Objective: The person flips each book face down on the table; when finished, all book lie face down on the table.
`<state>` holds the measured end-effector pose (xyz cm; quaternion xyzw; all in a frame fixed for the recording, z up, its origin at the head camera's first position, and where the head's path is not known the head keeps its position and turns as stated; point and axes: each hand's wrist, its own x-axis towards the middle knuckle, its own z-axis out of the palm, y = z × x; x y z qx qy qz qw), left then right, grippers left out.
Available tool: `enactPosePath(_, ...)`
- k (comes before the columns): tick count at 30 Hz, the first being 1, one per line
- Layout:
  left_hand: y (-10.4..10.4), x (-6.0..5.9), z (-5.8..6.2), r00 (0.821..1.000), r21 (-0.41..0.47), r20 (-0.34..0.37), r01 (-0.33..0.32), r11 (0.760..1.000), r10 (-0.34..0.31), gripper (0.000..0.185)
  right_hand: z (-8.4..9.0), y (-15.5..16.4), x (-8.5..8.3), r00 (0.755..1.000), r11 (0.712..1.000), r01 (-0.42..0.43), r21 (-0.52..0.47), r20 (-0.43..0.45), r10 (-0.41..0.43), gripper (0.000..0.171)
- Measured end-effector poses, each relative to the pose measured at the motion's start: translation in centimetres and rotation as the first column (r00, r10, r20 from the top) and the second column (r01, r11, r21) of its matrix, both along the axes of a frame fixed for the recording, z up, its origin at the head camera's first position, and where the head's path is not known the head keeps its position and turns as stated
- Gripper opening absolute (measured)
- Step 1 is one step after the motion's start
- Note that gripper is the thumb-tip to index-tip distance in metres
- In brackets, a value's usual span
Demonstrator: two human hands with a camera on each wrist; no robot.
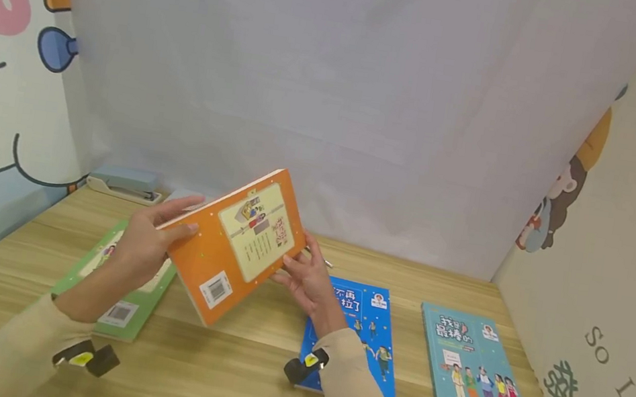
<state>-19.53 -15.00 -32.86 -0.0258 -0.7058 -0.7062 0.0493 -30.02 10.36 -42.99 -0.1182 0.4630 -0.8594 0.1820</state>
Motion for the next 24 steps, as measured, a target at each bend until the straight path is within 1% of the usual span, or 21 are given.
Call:
enactPosePath(2,-0.3,-0.2,0.4,0.998,-0.104,-0.026,0.055,0.993,-0.058,0.056,-0.1,0.1,-0.1,1.000,1.000,0.008,0.015,-0.006,-0.008,0.059)
enactPosePath(4,-0.7,-0.5,0.9,0.990,-0.203,-0.033,0.126,0.971,-0.135,0.060,-0.3,0.3,-0.1,1.000,0.999,0.011,0.033,-0.011,-0.011,0.058)
enactPosePath(6,-0.9,-0.9,1.6,0.976,-0.293,-0.006,0.205,0.934,-0.216,0.063,-0.4,0.4,-0.1,1.000,0.999,0.007,0.053,-0.021,-0.006,0.058)
enactPosePath(8,-1.2,-1.4,2.2,0.960,-0.376,0.032,0.269,0.887,-0.278,0.060,-0.5,0.5,-0.1,1.000,0.997,0.002,0.071,-0.026,-0.001,0.058)
enactPosePath(10,-1.4,-1.8,2.7,0.948,-0.439,0.078,0.310,0.843,-0.308,0.055,-0.6,0.6,0.0,0.999,0.997,-0.008,0.083,-0.031,0.011,0.059)
enactPosePath(11,-1.5,-2.0,2.9,0.945,-0.466,0.097,0.320,0.825,-0.312,0.053,-0.6,0.6,0.0,0.999,0.996,-0.010,0.087,-0.032,0.013,0.059)
enactPosePath(13,-1.6,-2.3,3.2,0.944,-0.505,0.130,0.326,0.799,-0.303,0.049,-0.6,0.6,0.0,1.000,0.995,-0.012,0.097,-0.023,0.014,0.059)
enactPosePath(14,-1.7,-2.4,3.3,0.945,-0.519,0.143,0.325,0.791,-0.294,0.048,-0.6,0.6,0.0,1.000,0.994,-0.013,0.104,-0.023,0.016,0.059)
enactPosePath(16,-1.8,-2.6,3.3,0.945,-0.526,0.162,0.327,0.785,-0.285,0.048,-0.5,0.5,0.1,1.000,0.993,-0.010,0.121,-0.012,0.012,0.059)
enactPosePath(20,-2.0,-2.8,3.0,0.944,-0.525,0.173,0.329,0.785,-0.280,0.050,-0.2,0.7,0.1,1.000,0.985,0.003,0.171,-0.012,-0.001,0.061)
enactPosePath(22,-2.1,-2.9,2.8,0.943,-0.530,0.179,0.332,0.780,-0.279,0.049,0.0,0.8,0.1,1.000,0.981,0.011,0.193,-0.015,-0.008,0.063)
enactPosePath(24,-2.2,-2.9,2.6,0.938,-0.528,0.201,0.346,0.775,-0.282,0.050,0.2,1.0,0.1,1.000,0.976,0.017,0.218,-0.022,-0.012,0.065)
